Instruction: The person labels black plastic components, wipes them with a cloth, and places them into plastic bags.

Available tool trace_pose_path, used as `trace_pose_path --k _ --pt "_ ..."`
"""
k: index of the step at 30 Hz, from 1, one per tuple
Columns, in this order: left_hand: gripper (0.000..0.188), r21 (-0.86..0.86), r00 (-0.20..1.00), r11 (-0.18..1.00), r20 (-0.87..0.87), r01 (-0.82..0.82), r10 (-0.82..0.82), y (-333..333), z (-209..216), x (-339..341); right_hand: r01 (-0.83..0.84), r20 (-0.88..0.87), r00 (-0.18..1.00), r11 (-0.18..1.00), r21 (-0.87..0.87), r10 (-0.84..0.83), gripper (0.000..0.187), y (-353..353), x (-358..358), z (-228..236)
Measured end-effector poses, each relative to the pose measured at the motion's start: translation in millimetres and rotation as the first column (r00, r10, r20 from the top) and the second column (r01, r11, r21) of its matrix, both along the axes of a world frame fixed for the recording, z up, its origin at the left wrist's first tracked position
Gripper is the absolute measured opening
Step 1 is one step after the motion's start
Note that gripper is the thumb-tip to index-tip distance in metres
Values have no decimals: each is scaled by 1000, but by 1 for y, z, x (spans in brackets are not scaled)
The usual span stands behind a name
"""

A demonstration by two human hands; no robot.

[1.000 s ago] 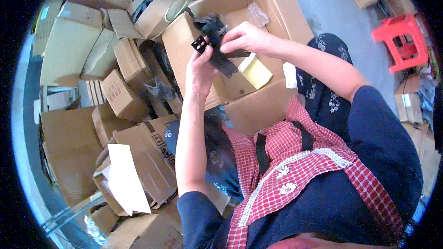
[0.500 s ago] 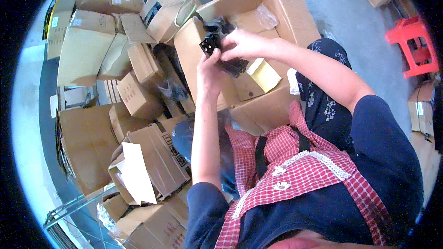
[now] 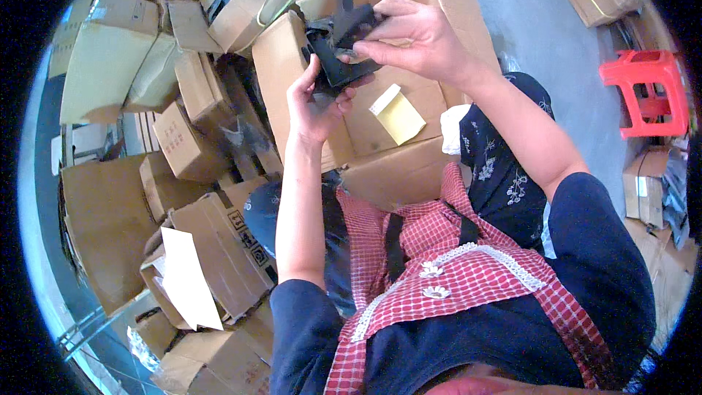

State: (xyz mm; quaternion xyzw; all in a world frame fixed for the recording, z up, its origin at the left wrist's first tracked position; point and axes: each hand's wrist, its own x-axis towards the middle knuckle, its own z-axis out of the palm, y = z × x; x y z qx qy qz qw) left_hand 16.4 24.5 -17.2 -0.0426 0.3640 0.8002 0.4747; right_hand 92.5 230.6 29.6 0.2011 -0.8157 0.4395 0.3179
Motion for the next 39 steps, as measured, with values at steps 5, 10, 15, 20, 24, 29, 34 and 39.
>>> trace_pose_path --k 5,10,15,20,24,29,34,39 --pt "50 85 998 995 47 43 -47 -11 -4 2 63 -301 953 943 328 41 22 -11 -6 -10" --pt "48 136 997 989 41 56 -63 -21 -2 -3 81 -331 941 897 434 75 30 -19 -4 -17" --pt "43 90 997 996 78 21 -28 -22 4 -3 -44 -175 975 896 443 134 31 -24 -2 -19" --pt "41 -136 979 989 -201 -57 29 -19 -5 0 -244 131 969 891 382 209 46 -13 -10 -28" --pt "42 -196 971 970 -218 -145 101 -6 14 11 -310 266 938 886 345 224 49 -10 -10 -38" --pt "42 -160 917 978 -393 -137 65 -3 -5 14 -251 519 846 950 185 123 47 -11 -23 -44" --pt "32 -193 890 957 -442 -219 115 -1 -7 16 -101 360 932 931 350 -34 39 -18 -21 -49" --pt "34 -256 868 936 -488 -241 90 1 -9 18 -108 640 768 990 86 28 30 -19 -22 -41"
